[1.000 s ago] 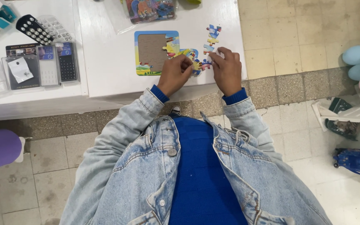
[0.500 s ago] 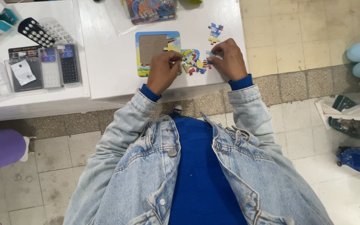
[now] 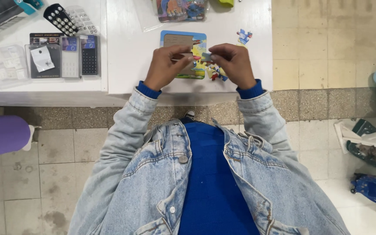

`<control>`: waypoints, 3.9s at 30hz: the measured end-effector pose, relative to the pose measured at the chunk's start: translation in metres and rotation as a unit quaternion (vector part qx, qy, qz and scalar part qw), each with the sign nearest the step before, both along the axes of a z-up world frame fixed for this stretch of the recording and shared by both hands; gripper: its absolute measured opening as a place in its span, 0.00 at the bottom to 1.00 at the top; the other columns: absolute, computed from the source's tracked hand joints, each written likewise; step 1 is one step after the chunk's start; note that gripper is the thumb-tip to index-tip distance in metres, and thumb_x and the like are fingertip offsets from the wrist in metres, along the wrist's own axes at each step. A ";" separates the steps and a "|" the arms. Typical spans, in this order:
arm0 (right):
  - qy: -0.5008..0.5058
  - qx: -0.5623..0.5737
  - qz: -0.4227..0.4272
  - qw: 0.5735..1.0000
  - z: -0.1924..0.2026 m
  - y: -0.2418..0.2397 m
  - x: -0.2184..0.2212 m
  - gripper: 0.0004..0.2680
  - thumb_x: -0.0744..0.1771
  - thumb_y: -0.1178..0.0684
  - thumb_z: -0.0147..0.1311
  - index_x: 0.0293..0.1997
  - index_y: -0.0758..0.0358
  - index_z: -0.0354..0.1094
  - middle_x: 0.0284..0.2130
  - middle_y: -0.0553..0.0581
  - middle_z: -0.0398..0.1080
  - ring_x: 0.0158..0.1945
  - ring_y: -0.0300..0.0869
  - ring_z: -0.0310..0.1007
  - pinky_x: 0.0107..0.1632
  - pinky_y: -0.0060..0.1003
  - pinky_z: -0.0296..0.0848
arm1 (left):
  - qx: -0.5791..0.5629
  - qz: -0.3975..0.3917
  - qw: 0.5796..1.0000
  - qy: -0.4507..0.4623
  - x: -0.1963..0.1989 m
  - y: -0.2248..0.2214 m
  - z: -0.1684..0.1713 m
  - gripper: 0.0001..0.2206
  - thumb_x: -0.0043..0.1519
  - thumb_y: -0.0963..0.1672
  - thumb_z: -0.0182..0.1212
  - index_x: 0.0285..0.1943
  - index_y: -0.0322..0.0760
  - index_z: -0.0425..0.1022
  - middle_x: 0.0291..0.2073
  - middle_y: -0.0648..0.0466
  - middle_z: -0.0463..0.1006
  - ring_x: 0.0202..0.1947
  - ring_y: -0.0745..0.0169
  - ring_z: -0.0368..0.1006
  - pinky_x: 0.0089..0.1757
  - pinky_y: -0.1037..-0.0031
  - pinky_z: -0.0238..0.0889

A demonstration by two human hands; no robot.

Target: Assembling a small jigsaw puzzle on a counter.

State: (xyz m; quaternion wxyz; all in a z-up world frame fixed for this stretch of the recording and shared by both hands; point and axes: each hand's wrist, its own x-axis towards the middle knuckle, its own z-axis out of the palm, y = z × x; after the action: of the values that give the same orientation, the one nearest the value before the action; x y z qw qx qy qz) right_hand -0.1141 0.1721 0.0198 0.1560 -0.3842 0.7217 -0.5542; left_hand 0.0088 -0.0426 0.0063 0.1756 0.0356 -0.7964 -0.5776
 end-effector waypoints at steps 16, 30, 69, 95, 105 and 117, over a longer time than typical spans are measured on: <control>0.394 0.239 -0.061 0.885 -0.046 -0.027 0.048 0.15 0.70 0.48 0.54 0.64 0.60 0.68 0.63 0.52 0.68 0.67 0.50 0.64 0.65 0.53 0.59 | -0.022 0.146 0.988 -0.047 -0.063 -0.027 -0.048 0.06 0.50 0.39 0.69 0.34 0.29 0.85 0.24 0.52 0.84 0.23 0.69 0.77 0.30 0.80 0.75; 0.372 0.255 -0.091 0.888 -0.047 -0.042 0.045 0.12 0.69 0.49 0.55 0.59 0.56 0.71 0.63 0.60 0.62 0.69 0.57 0.56 0.65 0.57 0.59 | -0.098 0.191 0.977 0.004 -0.069 -0.027 -0.054 0.03 0.47 0.38 0.67 0.27 0.30 0.81 0.19 0.54 0.80 0.19 0.68 0.71 0.28 0.79 0.70; 0.367 0.255 -0.103 0.889 -0.043 -0.046 0.045 0.10 0.69 0.52 0.56 0.56 0.54 0.72 0.59 0.56 0.67 0.67 0.54 0.63 0.64 0.57 0.61 | -0.210 0.209 0.955 -0.016 -0.063 -0.017 -0.050 0.03 0.51 0.39 0.68 0.30 0.36 0.79 0.28 0.54 0.72 0.25 0.63 0.68 0.31 0.72 0.66; 0.419 0.224 -0.114 0.872 -0.038 -0.058 0.017 0.13 0.66 0.55 0.59 0.57 0.58 0.71 0.46 0.56 0.66 0.42 0.47 0.66 0.46 0.41 0.65 | -0.486 0.153 0.861 0.012 -0.045 0.004 -0.042 0.07 0.59 0.43 0.61 0.45 0.42 0.79 0.43 0.56 0.72 0.47 0.56 0.65 0.48 0.65 0.57; 0.439 0.274 -0.103 0.849 -0.046 -0.055 0.027 0.16 0.69 0.45 0.55 0.61 0.61 0.68 0.54 0.60 0.62 0.56 0.51 0.62 0.52 0.47 0.62 | -0.477 0.127 0.869 -0.022 -0.033 0.008 -0.051 0.15 0.63 0.46 0.61 0.58 0.39 0.76 0.56 0.52 0.73 0.61 0.48 0.62 0.62 0.49 0.48; 0.389 0.314 -0.050 0.865 -0.061 -0.029 0.060 0.26 0.71 0.34 0.43 0.74 0.63 0.56 0.73 0.60 0.53 0.76 0.58 0.47 0.71 0.65 0.43 | -0.454 0.139 0.879 0.038 -0.031 0.007 -0.049 0.13 0.58 0.44 0.66 0.52 0.41 0.79 0.52 0.53 0.75 0.53 0.53 0.66 0.59 0.57 0.52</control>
State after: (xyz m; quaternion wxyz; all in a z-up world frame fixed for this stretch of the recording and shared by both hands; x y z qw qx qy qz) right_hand -0.0538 0.1435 -0.0407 -0.0525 -0.4625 0.8781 -0.1108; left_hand -0.0222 -0.0355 -0.0423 0.2815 0.0406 -0.9507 -0.1236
